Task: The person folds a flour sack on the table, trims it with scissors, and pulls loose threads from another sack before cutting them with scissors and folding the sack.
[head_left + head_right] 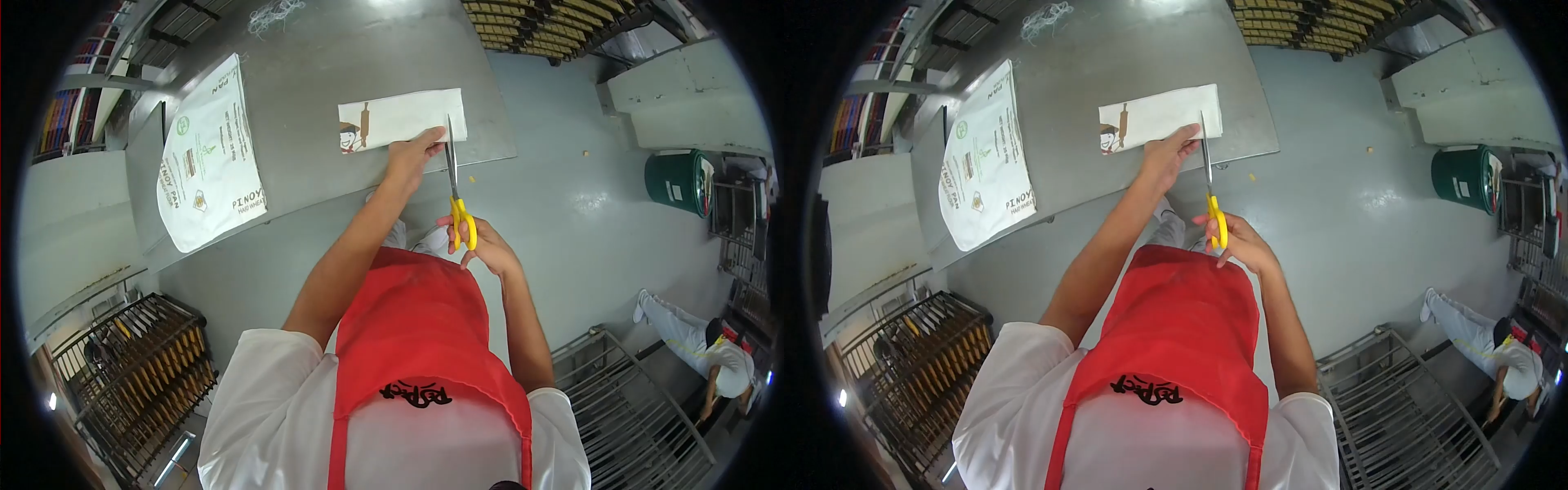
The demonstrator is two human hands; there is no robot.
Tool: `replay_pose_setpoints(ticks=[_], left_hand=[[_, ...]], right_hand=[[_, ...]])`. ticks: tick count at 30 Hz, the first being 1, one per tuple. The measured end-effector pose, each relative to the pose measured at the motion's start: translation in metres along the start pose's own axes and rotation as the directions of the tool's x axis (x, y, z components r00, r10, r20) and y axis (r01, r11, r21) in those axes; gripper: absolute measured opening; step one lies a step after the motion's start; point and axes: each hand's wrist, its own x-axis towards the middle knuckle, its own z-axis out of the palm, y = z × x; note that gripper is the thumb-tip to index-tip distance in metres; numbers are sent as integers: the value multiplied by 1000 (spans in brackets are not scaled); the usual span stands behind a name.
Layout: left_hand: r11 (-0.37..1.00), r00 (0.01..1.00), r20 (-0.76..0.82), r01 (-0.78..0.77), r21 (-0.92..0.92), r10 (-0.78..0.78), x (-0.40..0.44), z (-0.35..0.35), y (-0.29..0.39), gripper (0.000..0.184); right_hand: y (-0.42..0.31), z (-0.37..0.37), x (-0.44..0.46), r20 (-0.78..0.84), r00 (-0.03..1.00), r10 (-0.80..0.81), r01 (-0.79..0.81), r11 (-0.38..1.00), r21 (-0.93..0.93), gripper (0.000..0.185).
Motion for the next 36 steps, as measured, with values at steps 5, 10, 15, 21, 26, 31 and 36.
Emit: replay_pose_setpoints(ticks=[5,10,15,21,26,31,36], left_hand=[[1000,1000,-18,-12,13,13,-1,3,0,27],[999,999,-30,-21,38,22,0,5,-2,26],[998,999,-38,-36,54,38,-2,7,-2,28],[994,997,-36,-68,83,71,-3,4,-6,29],[990,996,-52,-60,126,67,-2,6,-3,30],[983,997,-33,-64,172,71,0,5,-3,30],[984,997,-11,-78,160,81,-3,4,-1,26]], right_hand=[[-2,5,8,-36,998,-52,52,999,-7,76],[-10,10,16,-133,991,-14,21,998,56,61],[-15,12,21,-183,983,-26,36,998,54,59],[-18,18,26,-224,974,-17,27,999,42,57],[-18,20,34,-297,954,40,-20,997,71,56],[-13,27,39,-360,933,15,29,993,116,56],[-4,33,40,-393,919,27,24,992,126,52]])
